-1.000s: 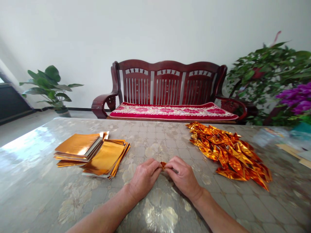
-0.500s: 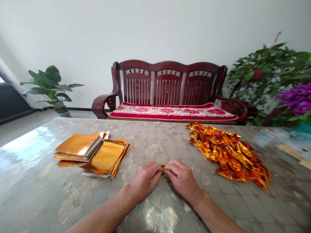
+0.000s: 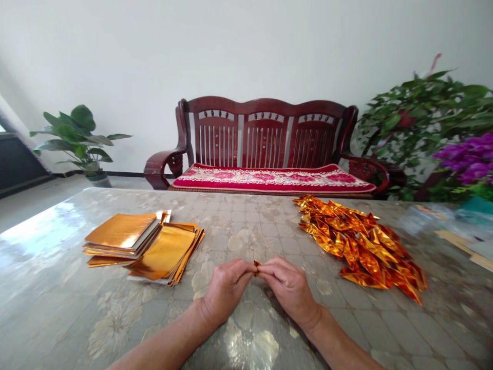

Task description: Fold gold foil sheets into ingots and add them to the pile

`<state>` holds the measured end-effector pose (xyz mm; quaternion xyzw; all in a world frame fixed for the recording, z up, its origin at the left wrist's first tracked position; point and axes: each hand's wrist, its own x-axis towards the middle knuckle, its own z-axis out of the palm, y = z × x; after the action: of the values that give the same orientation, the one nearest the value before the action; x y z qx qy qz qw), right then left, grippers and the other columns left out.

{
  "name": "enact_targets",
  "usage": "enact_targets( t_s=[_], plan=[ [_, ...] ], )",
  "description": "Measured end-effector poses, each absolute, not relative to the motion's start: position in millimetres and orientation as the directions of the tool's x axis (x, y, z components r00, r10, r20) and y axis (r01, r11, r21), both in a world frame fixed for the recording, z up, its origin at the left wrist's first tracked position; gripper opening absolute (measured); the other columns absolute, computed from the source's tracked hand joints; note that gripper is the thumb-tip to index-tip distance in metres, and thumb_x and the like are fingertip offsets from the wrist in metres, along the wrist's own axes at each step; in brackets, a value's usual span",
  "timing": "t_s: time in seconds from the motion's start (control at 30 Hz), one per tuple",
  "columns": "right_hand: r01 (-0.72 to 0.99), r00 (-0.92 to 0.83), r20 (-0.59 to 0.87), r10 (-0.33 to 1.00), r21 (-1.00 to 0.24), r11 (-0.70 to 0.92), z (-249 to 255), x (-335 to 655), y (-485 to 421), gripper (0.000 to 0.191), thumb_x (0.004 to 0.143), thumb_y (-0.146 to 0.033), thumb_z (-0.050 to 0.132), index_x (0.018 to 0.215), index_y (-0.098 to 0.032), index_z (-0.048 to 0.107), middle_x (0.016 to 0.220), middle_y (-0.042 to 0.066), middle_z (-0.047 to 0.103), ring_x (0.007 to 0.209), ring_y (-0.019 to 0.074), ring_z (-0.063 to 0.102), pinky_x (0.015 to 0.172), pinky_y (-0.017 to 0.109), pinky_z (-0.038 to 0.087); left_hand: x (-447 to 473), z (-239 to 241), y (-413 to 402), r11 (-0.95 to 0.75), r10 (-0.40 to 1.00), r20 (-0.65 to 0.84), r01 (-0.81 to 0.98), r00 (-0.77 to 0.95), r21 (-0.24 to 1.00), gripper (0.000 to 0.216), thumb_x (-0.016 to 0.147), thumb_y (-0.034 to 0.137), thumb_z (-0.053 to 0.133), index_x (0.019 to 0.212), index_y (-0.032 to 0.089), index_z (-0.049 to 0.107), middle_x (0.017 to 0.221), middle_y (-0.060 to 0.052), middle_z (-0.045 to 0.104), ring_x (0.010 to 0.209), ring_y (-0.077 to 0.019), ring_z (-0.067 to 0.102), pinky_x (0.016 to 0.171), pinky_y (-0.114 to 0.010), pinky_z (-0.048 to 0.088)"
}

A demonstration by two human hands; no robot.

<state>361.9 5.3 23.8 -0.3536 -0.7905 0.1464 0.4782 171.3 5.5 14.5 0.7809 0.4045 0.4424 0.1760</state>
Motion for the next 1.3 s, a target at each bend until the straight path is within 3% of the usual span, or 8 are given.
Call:
enact_targets(
  t_s=[0.3, 0.53, 0.7, 0.8, 0.97, 1.1, 1.3],
  plan=[
    [0.365, -0.268, 0.672, 0.69, -0.592, 0.718, 26, 359, 1, 0.013, 0.09, -0.019, 0.065, 0.096, -0.023, 0.076, 0.08, 0.002, 0.07, 0.071, 0.0121, 0.067, 0.063, 0.02, 0.054, 172, 16, 4, -0.574, 0.817, 0.537, 0.388, 0.211, 0.722, 0.01, 0.085, 0.011, 0.061, 0.079, 0.018, 0.062, 0.07, 0.003, 0.069, 0.063, -0.0091, 0.063, 0.063, -0.017, 0.048],
    [0.337, -0.309, 0.643, 0.701, -0.615, 0.713, 25, 360, -2, 0.013, 0.092, -0.022, 0.064, 0.098, -0.024, 0.076, 0.078, 0.001, 0.068, 0.069, 0.0116, 0.066, 0.062, 0.02, 0.054, 169, 17, -2, -0.659, 0.752, 0.578, 0.372, 0.317, 0.654, 0.018, 0.089, 0.01, 0.052, 0.076, 0.019, 0.059, 0.068, 0.003, 0.065, 0.062, -0.0078, 0.06, 0.063, -0.016, 0.046],
    [0.367, -0.275, 0.655, 0.704, -0.606, 0.706, 27, 355, 0, 0.014, 0.093, -0.024, 0.064, 0.098, -0.025, 0.076, 0.077, 0.001, 0.068, 0.069, 0.0118, 0.066, 0.063, 0.02, 0.054, 170, 18, 1, -0.65, 0.758, 0.586, 0.4, 0.285, 0.646, 0.019, 0.09, 0.012, 0.051, 0.075, 0.019, 0.059, 0.068, 0.003, 0.064, 0.061, -0.0082, 0.059, 0.063, -0.017, 0.046],
    [0.407, -0.3, 0.656, 0.693, -0.569, 0.714, 30, 357, 6, 0.016, 0.094, -0.024, 0.062, 0.102, -0.025, 0.075, 0.081, 0.002, 0.069, 0.074, 0.0129, 0.067, 0.067, 0.022, 0.055, 169, 20, 8, -0.598, 0.798, 0.544, 0.447, 0.258, 0.665, 0.013, 0.092, 0.015, 0.052, 0.084, 0.02, 0.061, 0.074, 0.003, 0.068, 0.067, -0.0097, 0.063, 0.066, -0.018, 0.048],
    [0.485, -0.354, 0.666, 0.656, -0.469, 0.738, 34, 368, 11, 0.021, 0.097, -0.022, 0.055, 0.108, -0.026, 0.072, 0.091, 0.004, 0.071, 0.083, 0.0149, 0.068, 0.074, 0.025, 0.056, 162, 26, 13, -0.626, 0.78, 0.505, 0.499, 0.371, 0.6, 0.017, 0.097, 0.02, 0.048, 0.101, 0.025, 0.064, 0.089, 0.0, 0.071, 0.082, -0.0115, 0.066, 0.076, -0.019, 0.049],
    [0.551, -0.402, 0.646, 0.649, -0.396, 0.735, 34, 373, 11, 0.021, 0.097, -0.021, 0.053, 0.101, -0.025, 0.073, 0.087, 0.005, 0.071, 0.08, 0.0149, 0.067, 0.071, 0.024, 0.055, 159, 26, 12, -0.61, 0.792, 0.43, 0.55, 0.432, 0.571, 0.024, 0.098, 0.018, 0.043, 0.096, 0.025, 0.066, 0.087, -0.001, 0.068, 0.082, -0.0125, 0.065, 0.075, -0.02, 0.048],
    [0.599, -0.425, 0.625, 0.655, -0.349, 0.721, 29, 374, 13, 0.022, 0.096, -0.017, 0.052, 0.089, -0.021, 0.072, 0.077, 0.003, 0.067, 0.073, 0.0139, 0.065, 0.065, 0.022, 0.051, 161, 13, 17, -0.554, 0.832, 0.409, 0.573, 0.374, 0.603, 0.023, 0.094, 0.013, 0.045, 0.089, 0.024, 0.065, 0.082, 0.0, 0.068, 0.075, -0.0123, 0.063, 0.07, -0.019, 0.046]
  ],
)
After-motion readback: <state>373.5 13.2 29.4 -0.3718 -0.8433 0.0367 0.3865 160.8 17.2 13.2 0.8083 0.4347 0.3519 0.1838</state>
